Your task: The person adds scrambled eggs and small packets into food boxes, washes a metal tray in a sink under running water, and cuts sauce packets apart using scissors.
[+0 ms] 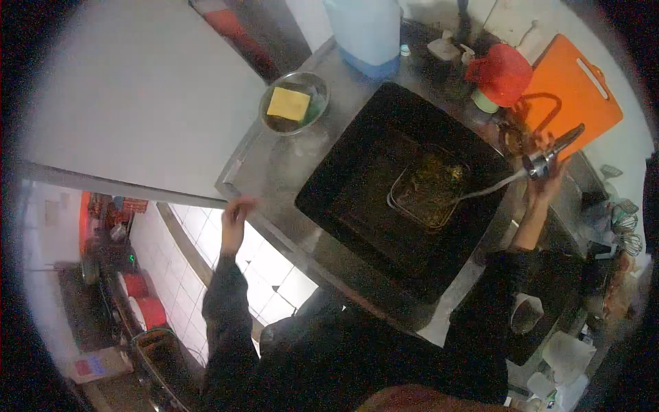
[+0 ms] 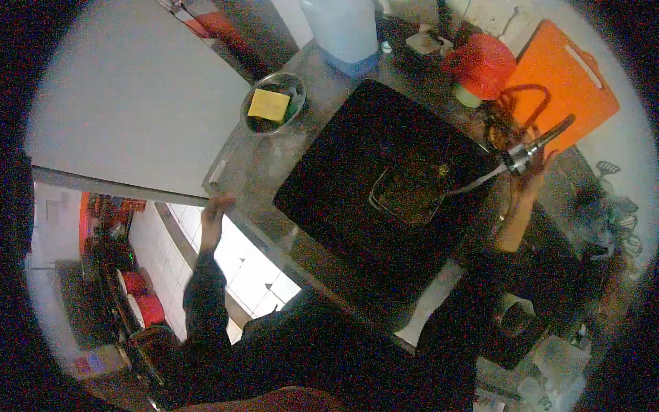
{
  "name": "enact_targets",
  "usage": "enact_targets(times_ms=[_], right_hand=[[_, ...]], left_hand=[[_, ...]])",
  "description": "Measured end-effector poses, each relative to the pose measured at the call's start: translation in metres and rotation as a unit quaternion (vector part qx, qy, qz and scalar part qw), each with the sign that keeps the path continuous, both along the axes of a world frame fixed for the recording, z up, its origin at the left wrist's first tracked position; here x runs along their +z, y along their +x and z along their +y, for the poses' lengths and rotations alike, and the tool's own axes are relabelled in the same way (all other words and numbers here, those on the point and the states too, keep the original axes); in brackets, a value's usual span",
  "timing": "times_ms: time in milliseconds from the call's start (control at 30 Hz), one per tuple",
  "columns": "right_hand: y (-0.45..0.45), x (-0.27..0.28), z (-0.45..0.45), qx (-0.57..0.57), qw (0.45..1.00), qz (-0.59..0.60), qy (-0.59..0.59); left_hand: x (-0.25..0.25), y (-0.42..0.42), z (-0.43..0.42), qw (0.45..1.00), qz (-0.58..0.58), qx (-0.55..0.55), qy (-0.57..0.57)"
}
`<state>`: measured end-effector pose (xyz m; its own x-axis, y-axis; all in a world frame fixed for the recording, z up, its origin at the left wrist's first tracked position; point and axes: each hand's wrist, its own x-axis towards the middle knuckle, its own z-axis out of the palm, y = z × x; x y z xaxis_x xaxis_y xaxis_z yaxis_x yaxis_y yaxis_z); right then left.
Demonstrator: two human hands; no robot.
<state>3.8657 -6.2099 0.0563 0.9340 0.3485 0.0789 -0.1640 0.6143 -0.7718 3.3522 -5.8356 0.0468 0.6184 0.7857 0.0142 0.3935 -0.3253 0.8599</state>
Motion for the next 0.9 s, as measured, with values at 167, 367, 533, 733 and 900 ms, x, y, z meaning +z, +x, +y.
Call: enact_targets(times_ms=[167,367,533,733,900], right_hand=[[0.019,-0.024,0.022,-0.159,0.91,-0.171,-0.341],[0.04,-0.063,0.047,-0.33,0.762,-0.325,-0.452],[0.012,-0.031,0.042,-0.204,0.883,-0.209,-0.367],[-0.002,-0.019,0.061,-0.247,0.882,-0.227,-0.331],[0.023,-0.047,0.076,-0.347,0.844,-0.233,-0.336]], left_hand=[[-0.019,0.152,0.115,0.984,0.028,-0.148,0.092],[-0.066,0.251,0.189,0.752,0.242,-0.222,0.572],[-0.055,0.255,0.188,0.667,0.363,-0.303,0.576],[-0.048,0.247,0.199,0.673,0.351,-0.219,0.613],[0.025,0.274,0.079,0.871,0.022,-0.235,0.431]])
